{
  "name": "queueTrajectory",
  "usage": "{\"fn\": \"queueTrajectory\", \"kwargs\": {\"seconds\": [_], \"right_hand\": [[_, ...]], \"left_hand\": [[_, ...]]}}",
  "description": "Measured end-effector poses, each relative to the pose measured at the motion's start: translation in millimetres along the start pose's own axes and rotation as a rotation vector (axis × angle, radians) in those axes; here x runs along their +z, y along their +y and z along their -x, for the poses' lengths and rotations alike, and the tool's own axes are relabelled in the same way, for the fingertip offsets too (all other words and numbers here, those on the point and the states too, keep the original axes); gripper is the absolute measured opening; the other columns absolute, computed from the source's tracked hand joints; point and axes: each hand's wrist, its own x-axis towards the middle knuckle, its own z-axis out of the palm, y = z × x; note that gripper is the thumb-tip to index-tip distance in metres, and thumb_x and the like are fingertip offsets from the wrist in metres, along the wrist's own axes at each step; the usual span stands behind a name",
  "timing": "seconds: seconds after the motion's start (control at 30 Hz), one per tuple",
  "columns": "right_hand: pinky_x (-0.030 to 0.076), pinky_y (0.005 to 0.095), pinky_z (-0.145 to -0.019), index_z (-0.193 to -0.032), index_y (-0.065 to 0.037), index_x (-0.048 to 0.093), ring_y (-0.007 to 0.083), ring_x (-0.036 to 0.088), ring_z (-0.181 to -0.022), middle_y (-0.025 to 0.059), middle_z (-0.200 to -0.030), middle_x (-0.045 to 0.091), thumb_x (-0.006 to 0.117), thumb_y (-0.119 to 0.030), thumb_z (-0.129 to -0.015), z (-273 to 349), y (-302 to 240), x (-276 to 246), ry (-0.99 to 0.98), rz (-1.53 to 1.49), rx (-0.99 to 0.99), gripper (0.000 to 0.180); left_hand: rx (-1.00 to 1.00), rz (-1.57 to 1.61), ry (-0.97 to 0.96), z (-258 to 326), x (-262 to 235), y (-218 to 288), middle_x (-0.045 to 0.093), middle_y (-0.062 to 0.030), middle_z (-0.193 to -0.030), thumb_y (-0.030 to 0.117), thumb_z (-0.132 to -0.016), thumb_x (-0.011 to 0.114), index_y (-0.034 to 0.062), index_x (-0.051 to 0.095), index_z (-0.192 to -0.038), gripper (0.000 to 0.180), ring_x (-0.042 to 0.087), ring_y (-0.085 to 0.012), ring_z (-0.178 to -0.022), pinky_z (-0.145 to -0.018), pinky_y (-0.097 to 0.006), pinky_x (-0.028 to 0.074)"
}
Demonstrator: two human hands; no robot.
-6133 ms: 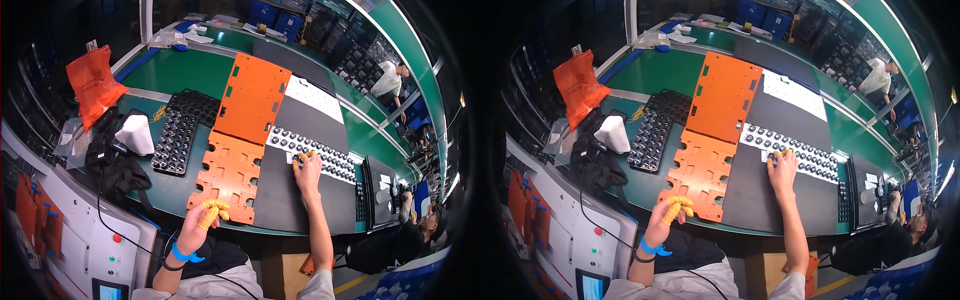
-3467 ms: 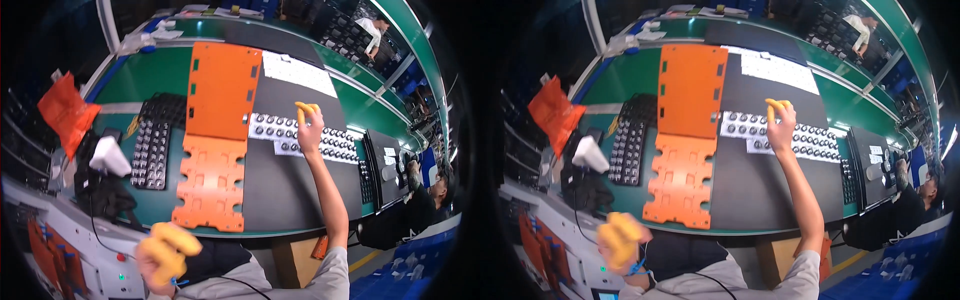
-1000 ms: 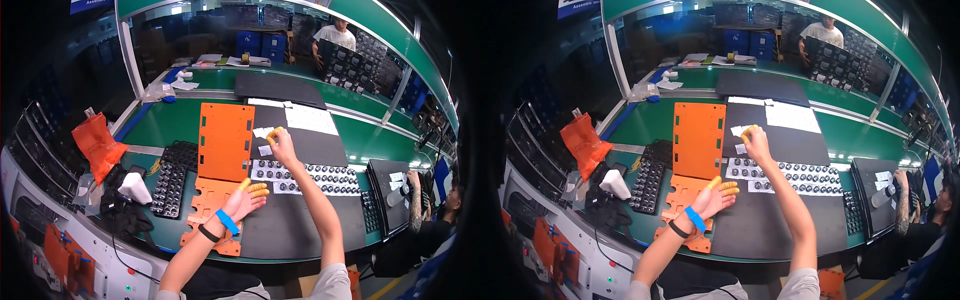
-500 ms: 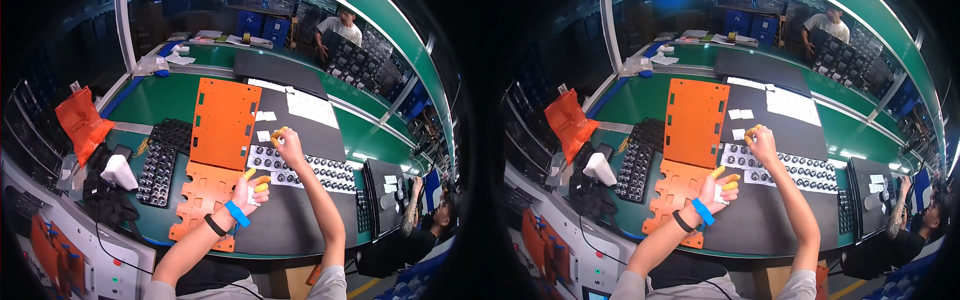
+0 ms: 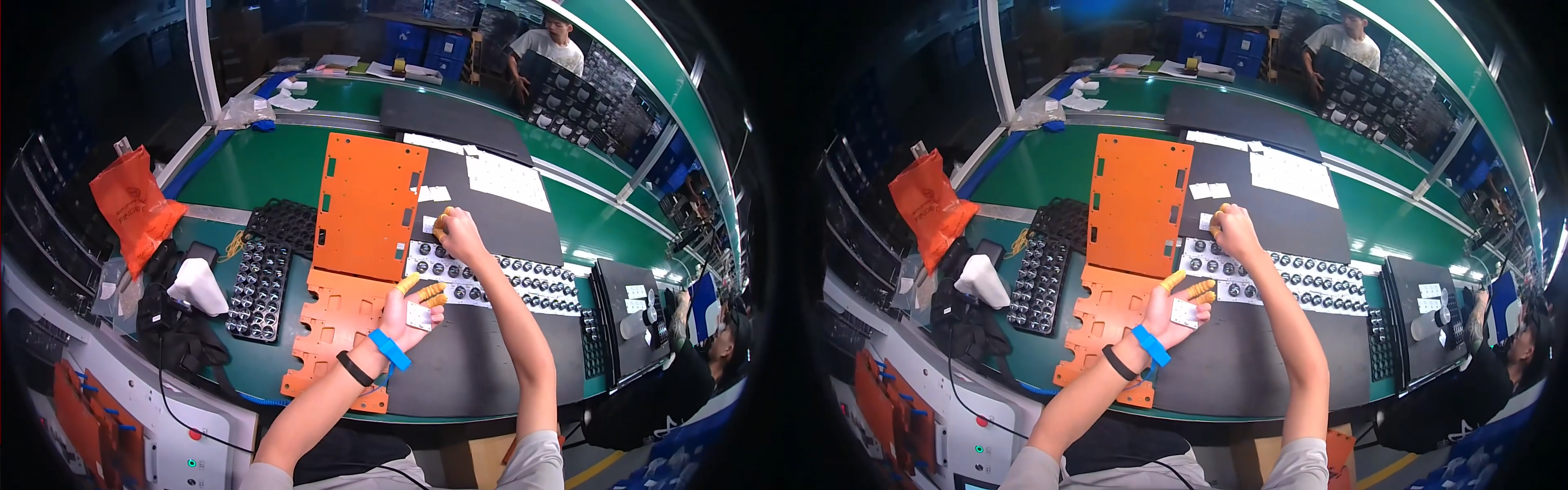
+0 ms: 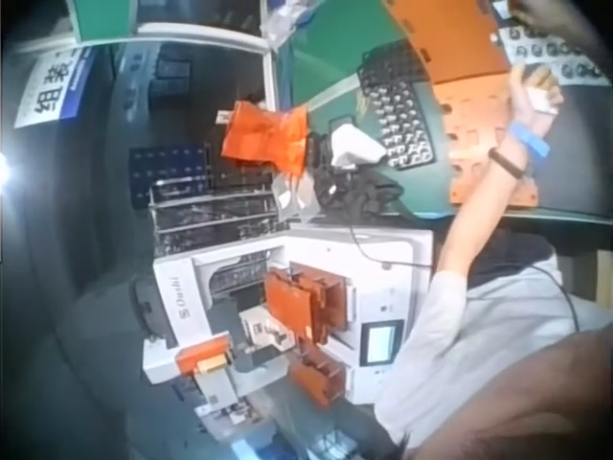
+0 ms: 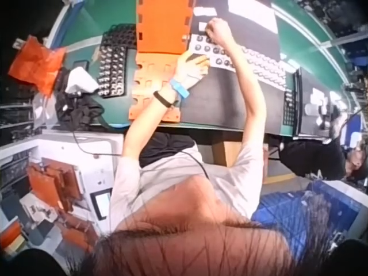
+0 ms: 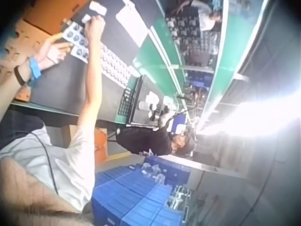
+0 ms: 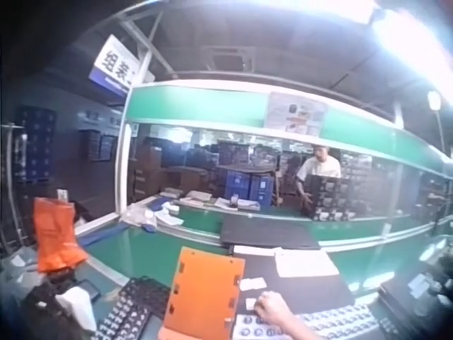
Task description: Cleaning and preparing jigs and small electronic components at an assembly station using a cloth.
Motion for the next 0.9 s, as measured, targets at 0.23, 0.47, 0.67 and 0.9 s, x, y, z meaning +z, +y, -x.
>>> {"fn": "queueTrajectory", "kwargs": {"seconds": [0.23,0.47,0.67,0.9], "right_hand": [[0.051,0.0353,-0.075,-0.089,0.001,0.065,0.0245,0.061,-0.080,0.0121,-0.087,0.063,0.076,-0.003,-0.082,9.0,-22.3,-59.6,0.269,-0.362,0.084,0.014],[0.051,0.0358,-0.085,-0.092,-0.004,0.070,0.0230,0.064,-0.093,0.0077,-0.092,0.067,0.077,-0.002,-0.081,84.1,-109.9,-125.1,-0.068,-0.524,-0.010,0.013],[0.053,0.0353,-0.070,-0.091,-0.001,0.073,0.0221,0.064,-0.072,0.0122,-0.083,0.068,0.076,-0.008,-0.084,55.4,-25.7,-86.4,0.241,-0.344,0.334,0.011],[0.053,0.0442,-0.082,-0.085,-0.003,0.070,0.0331,0.066,-0.096,0.0159,-0.093,0.069,0.072,-0.038,-0.087,20.8,20.0,-26.6,-0.079,0.339,0.328,0.036]], "left_hand": [[-0.015,-0.067,0.026,-9.5,-19.2,-1.0,0.066,-0.0167,-0.100,0.038,-0.107,0.045,-0.0027,0.062,-0.120,0.046,0.060,-0.0212,-0.077,-0.066,-0.031,0.053],[-0.020,-0.009,0.017,5.8,8.1,-7.4,0.067,-0.0206,-0.114,0.053,-0.103,0.044,-0.0033,0.056,-0.126,0.062,0.069,-0.0320,-0.097,-0.084,-0.045,0.061],[-0.163,-0.160,-0.017,-7.8,-14.0,-7.3,0.049,0.0019,-0.067,0.030,-0.103,0.051,0.0069,0.067,-0.092,0.030,0.036,-0.0084,-0.050,-0.047,-0.025,0.031],[-0.113,-0.170,0.027,0.2,-14.7,0.2,0.049,0.0013,-0.071,0.028,-0.102,0.054,0.0049,0.068,-0.102,0.027,0.039,-0.0087,-0.053,-0.048,-0.023,0.033]]}}
